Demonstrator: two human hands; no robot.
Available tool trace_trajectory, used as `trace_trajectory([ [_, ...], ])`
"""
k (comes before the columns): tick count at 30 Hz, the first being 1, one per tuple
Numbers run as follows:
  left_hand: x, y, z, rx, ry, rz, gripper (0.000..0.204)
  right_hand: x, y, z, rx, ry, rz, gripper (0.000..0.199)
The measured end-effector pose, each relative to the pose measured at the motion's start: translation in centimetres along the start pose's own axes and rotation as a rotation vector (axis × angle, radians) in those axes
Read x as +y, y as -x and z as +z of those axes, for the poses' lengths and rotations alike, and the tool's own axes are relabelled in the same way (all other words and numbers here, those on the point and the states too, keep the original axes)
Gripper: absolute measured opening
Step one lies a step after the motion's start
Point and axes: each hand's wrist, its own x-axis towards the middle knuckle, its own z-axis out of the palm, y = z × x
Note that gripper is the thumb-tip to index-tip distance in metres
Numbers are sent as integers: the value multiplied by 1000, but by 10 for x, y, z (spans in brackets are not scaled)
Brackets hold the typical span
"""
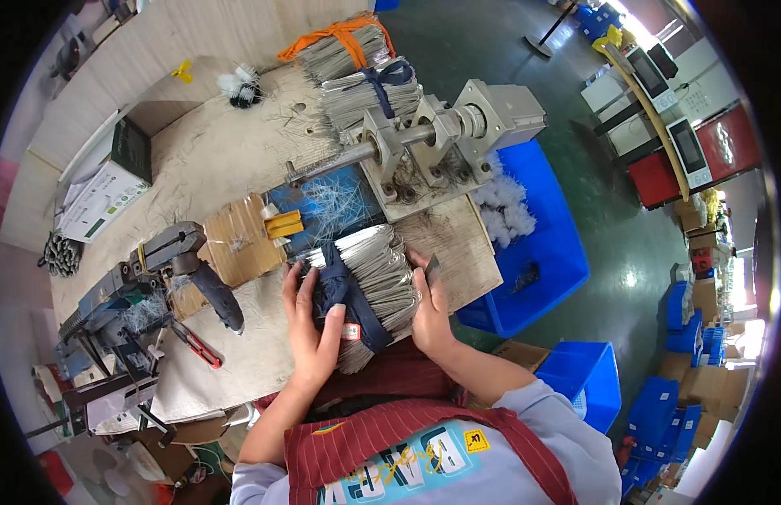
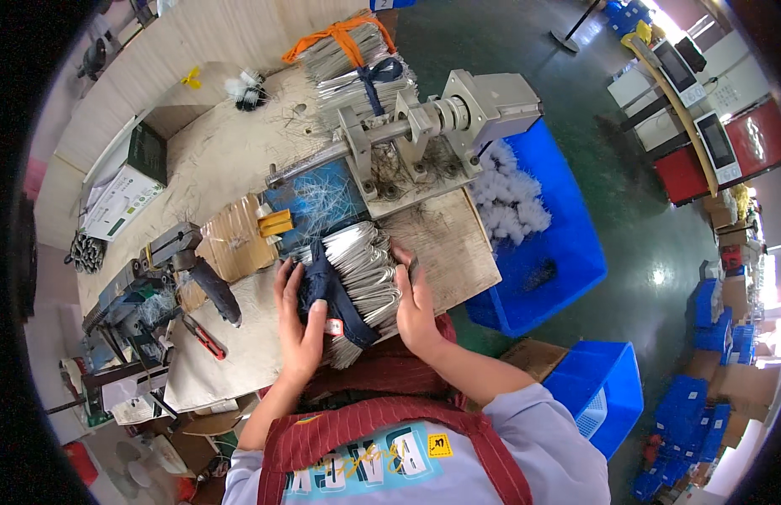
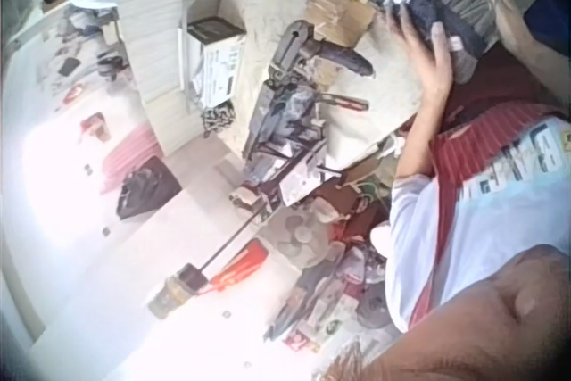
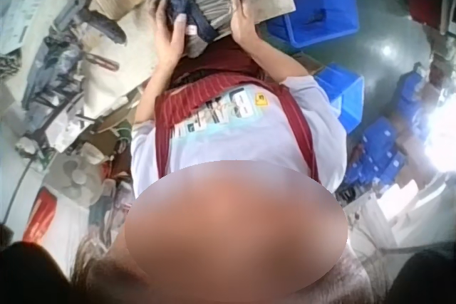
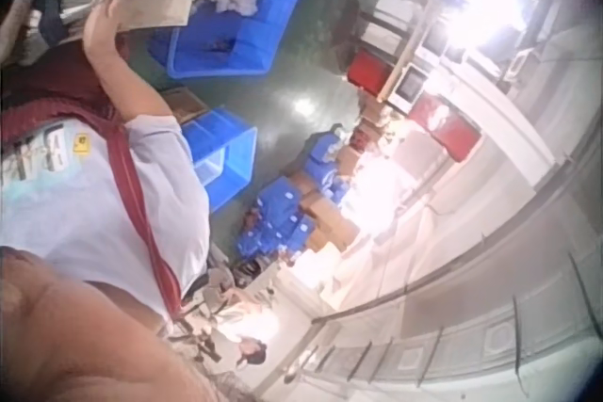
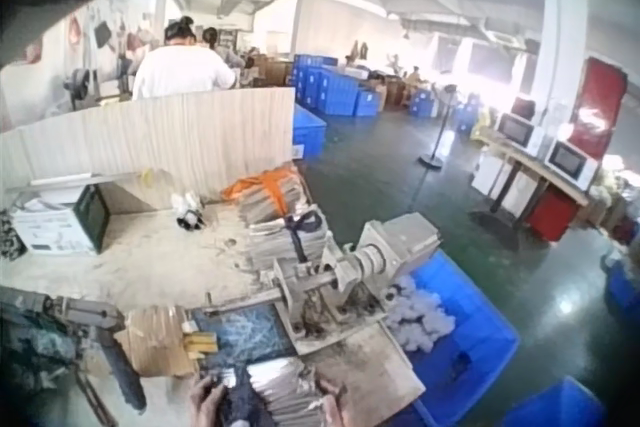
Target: The person assembles brooms by inserting white plastic cores into a metal jig and winding white bristles around them using a manual lever mechanism. The person then removes the finished broom heads from the jig and places them into a blue bin.
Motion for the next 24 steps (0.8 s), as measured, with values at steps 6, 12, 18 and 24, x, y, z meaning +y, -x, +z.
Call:
trace_trajectory([
  [6,-8,6,-14,15,20,121,78,-30,-28,-31,13,190,-145,32],
  [12,14,11,-14,-234,-646,424,100,-77,-11,-37,-213,647,-147,29],
  [18,15,-9,-1,-171,-691,366,92,-73,-41,-12,-146,663,-53,38],
  [24,16,-3,-5,-208,-622,344,92,-73,-48,-25,-235,585,-214,30],
])
